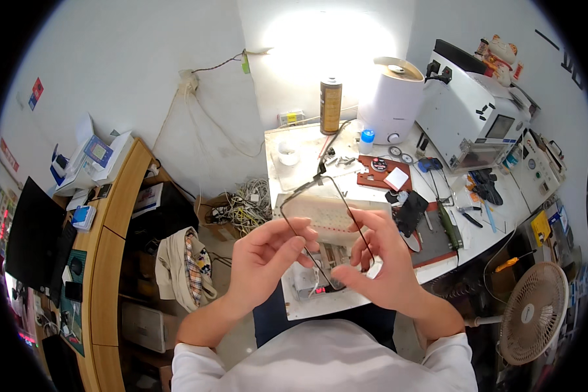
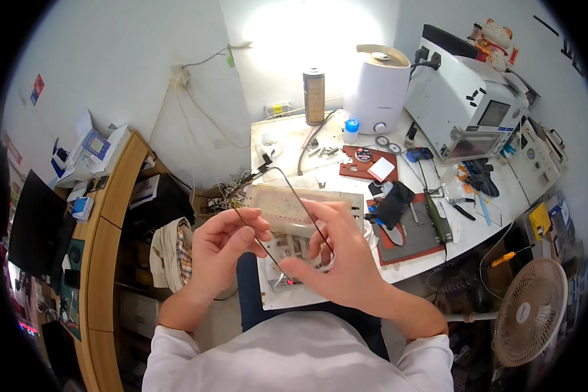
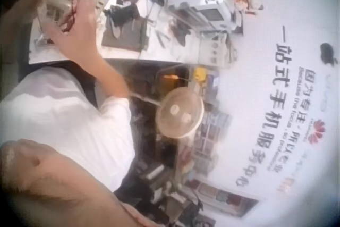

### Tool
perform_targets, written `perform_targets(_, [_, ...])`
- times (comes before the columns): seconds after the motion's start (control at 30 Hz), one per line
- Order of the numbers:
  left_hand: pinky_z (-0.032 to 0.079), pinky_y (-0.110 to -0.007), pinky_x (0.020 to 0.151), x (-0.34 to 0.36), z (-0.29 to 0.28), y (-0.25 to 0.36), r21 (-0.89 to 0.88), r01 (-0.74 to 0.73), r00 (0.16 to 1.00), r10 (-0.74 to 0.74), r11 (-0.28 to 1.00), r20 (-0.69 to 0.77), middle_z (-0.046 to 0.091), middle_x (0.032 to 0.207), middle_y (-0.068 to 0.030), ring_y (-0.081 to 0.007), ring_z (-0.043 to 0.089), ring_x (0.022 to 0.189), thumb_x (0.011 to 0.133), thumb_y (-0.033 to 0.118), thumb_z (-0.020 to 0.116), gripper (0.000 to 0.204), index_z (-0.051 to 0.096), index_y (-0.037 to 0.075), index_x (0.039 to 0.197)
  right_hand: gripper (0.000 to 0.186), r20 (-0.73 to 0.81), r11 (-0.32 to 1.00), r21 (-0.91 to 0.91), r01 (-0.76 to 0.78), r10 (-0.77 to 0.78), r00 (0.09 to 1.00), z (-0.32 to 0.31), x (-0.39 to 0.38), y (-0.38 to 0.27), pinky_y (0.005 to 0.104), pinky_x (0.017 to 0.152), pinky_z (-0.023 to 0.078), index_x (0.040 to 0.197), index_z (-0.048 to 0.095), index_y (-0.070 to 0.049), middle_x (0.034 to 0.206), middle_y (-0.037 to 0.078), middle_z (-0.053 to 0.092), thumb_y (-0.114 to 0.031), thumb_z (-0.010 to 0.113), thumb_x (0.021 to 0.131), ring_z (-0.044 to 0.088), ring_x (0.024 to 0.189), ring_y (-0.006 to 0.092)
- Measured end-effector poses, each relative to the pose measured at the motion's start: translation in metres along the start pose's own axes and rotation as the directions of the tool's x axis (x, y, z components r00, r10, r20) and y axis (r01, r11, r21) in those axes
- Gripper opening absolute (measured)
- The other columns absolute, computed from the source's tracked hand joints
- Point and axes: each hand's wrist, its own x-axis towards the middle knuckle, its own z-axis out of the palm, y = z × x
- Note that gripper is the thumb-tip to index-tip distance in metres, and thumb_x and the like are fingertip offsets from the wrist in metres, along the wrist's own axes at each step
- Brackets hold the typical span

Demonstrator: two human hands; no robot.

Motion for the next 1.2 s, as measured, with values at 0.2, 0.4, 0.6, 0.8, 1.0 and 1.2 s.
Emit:
perform_targets(0.2, [0.063, -0.034, 0.081, -0.029, 0.015, -0.008, -0.118, 0.232, 0.971, -0.223, 0.965, 0.088, 0.074, 0.119, -0.0151, -0.0189, 0.072, 0.105, 0.110, 0.010, 0.061, 0.030, 0.066, -0.005, 0.135, 0.036, 0.134, 0.851, 0.416, -0.321, 0.291, 0.947, 0.006, -0.050, 0.000, 0.0205, 0.070, 0.049, 0.139, 0.059, 0.001, 0.100, 0.002, 0.070, -0.004, 0.067, 0.104, 0.061, 0.082, 0.0028])
perform_targets(0.4, [0.059, -0.033, 0.073, -0.054, 0.025, -0.025, -0.395, 0.328, 0.944, -0.309, 0.858, 0.112, 0.073, 0.108, -0.0129, -0.0177, 0.070, 0.095, 0.112, 0.027, 0.059, 0.033, 0.071, -0.003, 0.121, 0.029, 0.109, 0.849, 0.423, -0.318, 0.300, 0.948, 0.016, -0.090, -0.003, 0.0206, 0.068, 0.048, 0.133, 0.058, 0.000, 0.099, 0.008, 0.072, -0.003, 0.063, 0.105, 0.061, 0.081, 0.0053])
perform_targets(0.6, [0.059, -0.031, 0.069, -0.076, 0.037, -0.025, -0.288, 0.292, 0.956, -0.291, 0.912, 0.049, 0.073, 0.099, -0.0123, -0.0173, 0.072, 0.083, 0.110, 0.019, 0.063, 0.020, 0.069, 0.000, 0.109, 0.030, 0.119, 0.861, 0.418, -0.290, 0.264, 0.957, 0.026, -0.115, -0.004, 0.0211, 0.069, 0.049, 0.135, 0.056, 0.001, 0.100, 0.008, 0.073, -0.004, 0.062, 0.106, 0.061, 0.080, 0.0050])
perform_targets(0.8, [0.061, -0.031, 0.072, -0.089, 0.035, -0.022, -0.264, 0.339, 0.940, -0.334, 0.903, 0.064, 0.074, 0.102, -0.0135, -0.0187, 0.073, 0.086, 0.106, 0.010, 0.066, 0.012, 0.070, -0.001, 0.111, 0.033, 0.112, 0.862, 0.422, -0.280, 0.256, 0.960, 0.029, -0.128, -0.002, 0.0223, 0.071, 0.053, 0.137, 0.056, 0.001, 0.099, 0.006, 0.074, -0.003, 0.064, 0.105, 0.064, 0.079, 0.0051])
perform_targets(1.0, [0.062, -0.029, 0.075, -0.094, 0.038, -0.017, -0.076, 0.203, 0.979, -0.204, 0.976, 0.005, 0.076, 0.108, -0.0142, -0.0161, 0.074, 0.094, 0.107, 0.007, 0.065, 0.020, 0.072, -0.005, 0.121, 0.039, 0.044, 0.937, 0.282, -0.207, 0.203, 0.978, 0.030, -0.135, 0.008, 0.0211, 0.067, 0.050, 0.140, 0.056, -0.001, 0.096, 0.004, 0.074, -0.003, 0.067, 0.103, 0.063, 0.074, 0.0038])
perform_targets(1.2, [0.062, -0.027, 0.071, -0.098, 0.029, -0.013, -0.007, 0.174, 0.982, -0.173, 0.985, 0.069, 0.076, 0.107, -0.0125, -0.0154, 0.074, 0.094, 0.107, 0.005, 0.063, 0.020, 0.072, -0.006, 0.122, 0.070, 0.188, 0.790, 0.486, -0.375, 0.325, 0.927, 0.021, -0.127, -0.003, 0.0215, 0.071, 0.051, 0.161, 0.034, 0.001, 0.095, 0.009, 0.072, 0.002, 0.067, 0.100, 0.067, 0.084, 0.0087])
